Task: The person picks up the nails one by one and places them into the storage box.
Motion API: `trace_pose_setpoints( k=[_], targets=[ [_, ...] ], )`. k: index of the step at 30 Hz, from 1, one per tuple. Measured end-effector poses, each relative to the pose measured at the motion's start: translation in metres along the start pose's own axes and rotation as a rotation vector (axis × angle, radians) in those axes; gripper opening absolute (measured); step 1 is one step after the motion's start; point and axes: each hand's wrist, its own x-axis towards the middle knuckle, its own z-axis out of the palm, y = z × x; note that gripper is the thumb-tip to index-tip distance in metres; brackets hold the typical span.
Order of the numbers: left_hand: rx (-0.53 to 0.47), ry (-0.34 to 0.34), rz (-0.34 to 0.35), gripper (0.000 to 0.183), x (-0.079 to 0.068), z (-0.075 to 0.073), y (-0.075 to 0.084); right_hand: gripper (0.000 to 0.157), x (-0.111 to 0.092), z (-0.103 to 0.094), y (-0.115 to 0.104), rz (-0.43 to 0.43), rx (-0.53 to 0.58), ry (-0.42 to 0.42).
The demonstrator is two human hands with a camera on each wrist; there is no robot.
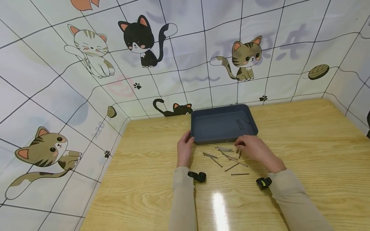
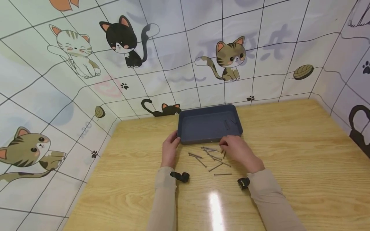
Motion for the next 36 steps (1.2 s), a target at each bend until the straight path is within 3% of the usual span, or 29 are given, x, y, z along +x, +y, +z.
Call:
trace_pose_setpoints(
  k=[11, 23, 32, 36],
  targets=[
    [0.019, 0.001, 0.002, 0.038, 0.003, 0.001, -0.002, 0.027, 0.004, -0.006, -0.002, 0.084, 0.172, 0.006],
    [0.005, 0.003, 0.002, 0.038, 0.003, 0.002, -0.002, 0.028, 0.014, -0.009, -0.003, 0.121, 0.302, 0.049],
    [-0.015, 0.012, 0.014, 0.038, 0.002, 0.002, -0.003, 0.048, 0.038, -0.013, 0.001, 0.117, 0.41, 0.059],
    [-0.045, -0.013, 0.003, 0.038, -0.002, 0.0, 0.007, 0.048, 0.051, -0.016, 0.004, 0.136, 0.499, 0.062]
  ],
)
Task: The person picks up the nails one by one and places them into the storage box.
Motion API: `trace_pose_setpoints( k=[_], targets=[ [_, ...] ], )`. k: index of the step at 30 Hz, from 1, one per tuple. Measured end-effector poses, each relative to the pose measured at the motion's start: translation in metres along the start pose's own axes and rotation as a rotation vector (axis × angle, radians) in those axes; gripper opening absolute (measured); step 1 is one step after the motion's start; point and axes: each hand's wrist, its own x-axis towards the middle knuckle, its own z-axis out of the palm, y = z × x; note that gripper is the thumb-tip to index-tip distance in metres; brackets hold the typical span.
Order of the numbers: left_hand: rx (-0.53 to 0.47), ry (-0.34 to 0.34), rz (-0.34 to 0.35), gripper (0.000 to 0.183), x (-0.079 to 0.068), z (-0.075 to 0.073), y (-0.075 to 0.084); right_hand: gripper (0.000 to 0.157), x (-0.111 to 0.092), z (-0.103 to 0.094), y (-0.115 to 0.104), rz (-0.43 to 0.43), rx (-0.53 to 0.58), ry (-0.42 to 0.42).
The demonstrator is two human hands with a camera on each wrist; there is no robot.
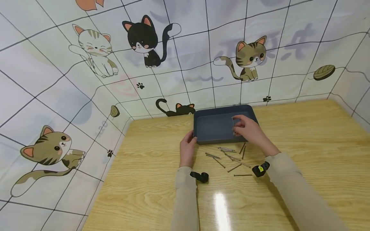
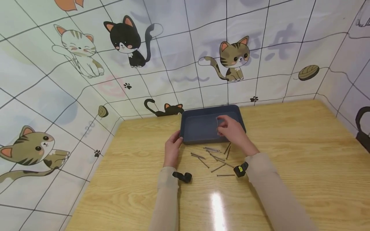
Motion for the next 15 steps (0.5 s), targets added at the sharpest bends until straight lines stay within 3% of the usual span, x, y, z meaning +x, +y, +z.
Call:
trace_pose_setpoints(
  k=[3, 6, 15],
  targets=[
    [-0.007, -0.004, -0.019, 0.039, -0.001, -0.001, 0.001, 0.048, 0.01, -0.001, 0.002, 0.034, 0.069, -0.003],
    [0.011, 0.013, -0.016, 0.038, 0.003, 0.0, -0.008, 0.049, 0.02, -0.002, 0.004, 0.073, 0.118, -0.002],
    [0.011, 0.029, -0.016, 0.038, 0.004, 0.0, -0.006, 0.046, 0.044, -0.002, 0.005, 0.159, 0.183, -0.025]
  ],
)
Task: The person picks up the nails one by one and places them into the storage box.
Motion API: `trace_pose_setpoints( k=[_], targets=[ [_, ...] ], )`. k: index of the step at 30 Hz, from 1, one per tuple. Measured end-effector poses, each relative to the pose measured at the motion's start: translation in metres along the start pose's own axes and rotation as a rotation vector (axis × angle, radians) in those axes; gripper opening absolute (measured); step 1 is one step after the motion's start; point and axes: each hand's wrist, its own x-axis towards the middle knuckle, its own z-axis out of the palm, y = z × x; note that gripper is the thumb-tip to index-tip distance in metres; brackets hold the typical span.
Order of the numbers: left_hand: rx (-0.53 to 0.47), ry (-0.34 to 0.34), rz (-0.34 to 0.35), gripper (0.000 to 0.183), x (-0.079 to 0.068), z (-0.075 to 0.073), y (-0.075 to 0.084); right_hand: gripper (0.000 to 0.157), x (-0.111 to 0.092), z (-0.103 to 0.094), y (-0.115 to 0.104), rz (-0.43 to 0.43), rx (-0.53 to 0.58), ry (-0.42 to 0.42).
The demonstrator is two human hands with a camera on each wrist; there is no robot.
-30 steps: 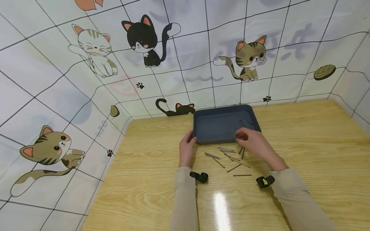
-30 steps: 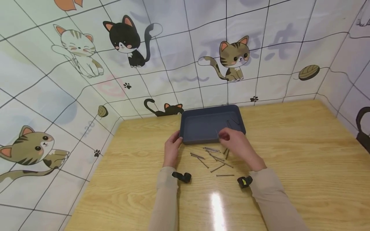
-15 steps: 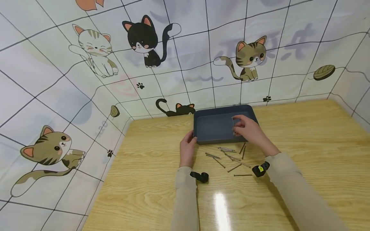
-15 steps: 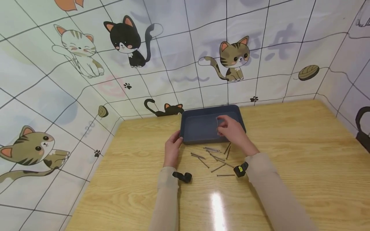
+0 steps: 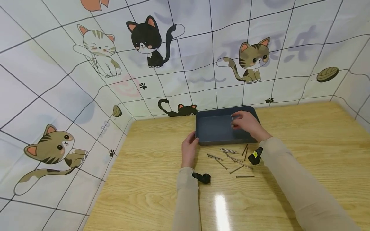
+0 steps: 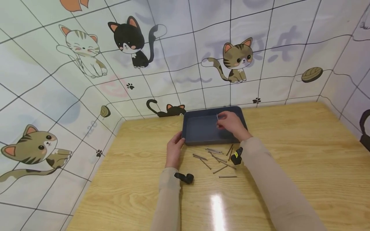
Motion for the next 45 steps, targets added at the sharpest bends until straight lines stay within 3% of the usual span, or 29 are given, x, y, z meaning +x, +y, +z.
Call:
trace_pose_setpoints(
  k=[11, 24, 37, 41, 45],
  targets=[
    [0.02, -0.002, 0.001, 0.038, 0.001, 0.0, -0.001, 0.052, 0.025, 0.002, 0.008, 0.062, -0.021, -0.04],
    [0.011, 0.012, -0.003, 0.037, 0.002, 0.001, -0.003, 0.051, 0.036, 0.003, 0.016, 0.087, -0.08, -0.029],
    [0.018, 0.007, -0.01, 0.038, 0.002, 0.001, -0.001, 0.041, 0.039, 0.004, 0.018, 0.063, -0.449, 0.012],
    [0.011, -0.007, -0.015, 0.038, 0.001, 0.0, 0.002, 0.04, 0.039, 0.006, 0.016, 0.067, -0.506, 0.013],
    [0.003, -0.028, -0.018, 0.039, -0.006, -0.002, 0.018, 0.04, 0.038, 0.007, 0.014, 0.075, -0.526, 0.006]
  ],
)
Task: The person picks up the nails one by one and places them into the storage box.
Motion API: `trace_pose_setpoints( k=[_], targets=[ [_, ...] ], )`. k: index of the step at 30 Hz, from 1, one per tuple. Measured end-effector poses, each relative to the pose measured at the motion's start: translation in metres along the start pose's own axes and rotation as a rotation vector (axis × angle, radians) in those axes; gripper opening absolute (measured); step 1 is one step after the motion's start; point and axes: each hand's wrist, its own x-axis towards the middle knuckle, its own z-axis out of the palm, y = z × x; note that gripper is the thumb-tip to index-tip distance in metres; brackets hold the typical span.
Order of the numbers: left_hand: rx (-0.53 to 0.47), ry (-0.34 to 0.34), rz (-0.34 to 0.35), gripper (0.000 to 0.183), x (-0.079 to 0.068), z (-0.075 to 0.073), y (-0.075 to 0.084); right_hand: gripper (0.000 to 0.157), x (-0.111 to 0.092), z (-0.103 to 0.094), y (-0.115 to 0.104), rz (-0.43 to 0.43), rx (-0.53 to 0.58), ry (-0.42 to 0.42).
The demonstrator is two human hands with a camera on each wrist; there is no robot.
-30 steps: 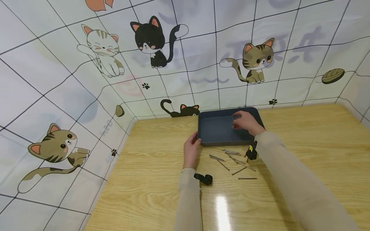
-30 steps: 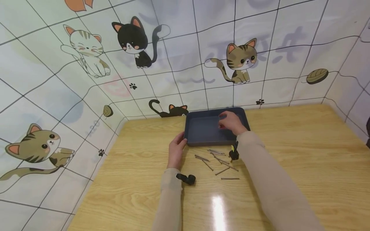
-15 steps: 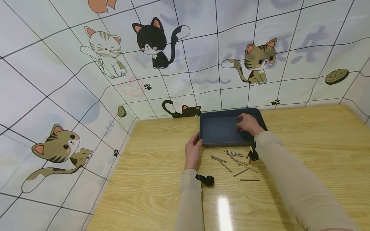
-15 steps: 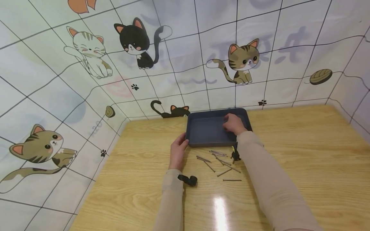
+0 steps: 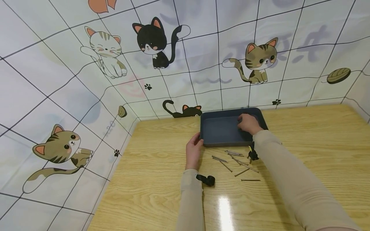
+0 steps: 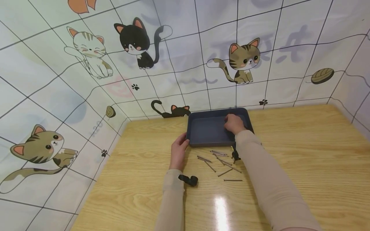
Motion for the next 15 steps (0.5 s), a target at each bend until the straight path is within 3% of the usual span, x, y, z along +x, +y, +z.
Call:
trace_pose_setpoints(
  k=[3, 7, 15],
  targets=[
    [0.007, 0.007, 0.011, 0.039, 0.0, 0.001, -0.001, 0.039, 0.002, 0.001, 0.002, -0.004, -0.006, 0.015],
    [0.02, 0.028, 0.022, 0.038, 0.007, 0.002, -0.017, 0.038, 0.003, 0.002, 0.004, -0.007, -0.022, 0.021],
    [0.008, 0.02, 0.021, 0.038, 0.005, 0.001, -0.013, 0.039, 0.003, 0.003, 0.005, -0.022, -0.073, -0.004]
  ],
)
